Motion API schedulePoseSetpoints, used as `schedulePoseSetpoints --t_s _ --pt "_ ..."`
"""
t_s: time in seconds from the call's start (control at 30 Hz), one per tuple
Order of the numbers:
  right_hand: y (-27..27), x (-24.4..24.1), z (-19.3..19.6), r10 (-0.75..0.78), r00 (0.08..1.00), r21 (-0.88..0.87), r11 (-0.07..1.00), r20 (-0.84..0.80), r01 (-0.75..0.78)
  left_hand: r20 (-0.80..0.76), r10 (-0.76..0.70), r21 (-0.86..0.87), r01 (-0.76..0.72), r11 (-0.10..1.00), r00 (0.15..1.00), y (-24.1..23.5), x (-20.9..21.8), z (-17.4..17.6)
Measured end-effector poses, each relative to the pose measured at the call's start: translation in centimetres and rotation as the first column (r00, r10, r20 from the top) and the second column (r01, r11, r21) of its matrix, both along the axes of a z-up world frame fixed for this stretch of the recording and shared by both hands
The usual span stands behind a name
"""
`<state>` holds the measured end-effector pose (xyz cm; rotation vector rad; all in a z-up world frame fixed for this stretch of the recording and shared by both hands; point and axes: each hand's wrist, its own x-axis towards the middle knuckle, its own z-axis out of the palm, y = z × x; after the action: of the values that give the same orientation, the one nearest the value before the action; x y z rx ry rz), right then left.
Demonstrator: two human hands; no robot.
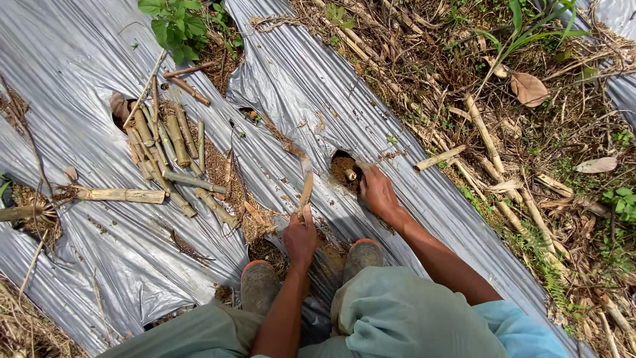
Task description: Planting wooden cuttings into holes in plastic mulch using a sickle to clear the soil
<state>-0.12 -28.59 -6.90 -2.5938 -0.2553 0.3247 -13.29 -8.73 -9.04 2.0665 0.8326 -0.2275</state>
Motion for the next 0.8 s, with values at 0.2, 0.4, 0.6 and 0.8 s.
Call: schedulePoseSetpoints --t_s 0.2,0.4,0.6,0.8 --pt "-1.9 -1.5 -9.3 -0.019 0.988 0.110 0.994 0.150 0.003 0.025 0.015 0.086 -0.017 0.996 1.000 -0.7 -0.5 0.1" --pt "-1.9 0.4 -8.9 -0.039 0.997 0.195 0.981 0.063 0.026 0.166 -0.230 -0.050 0.241 0.969 0.959 -4.3 -1.2 3.9" --pt "-5.3 -1.3 -20.9 -0.087 0.996 0.272 0.958 -0.024 0.090 -0.140 -0.281 -0.080 0.272 0.959 0.950 -5.8 -2.1 3.1" --pt "-2.2 -2.4 -15.8 0.056 0.965 -0.037 0.998 0.255 -0.048 -0.177 -0.106 0.022 0.112 0.994 0.978 -5.9 0.6 7.5"
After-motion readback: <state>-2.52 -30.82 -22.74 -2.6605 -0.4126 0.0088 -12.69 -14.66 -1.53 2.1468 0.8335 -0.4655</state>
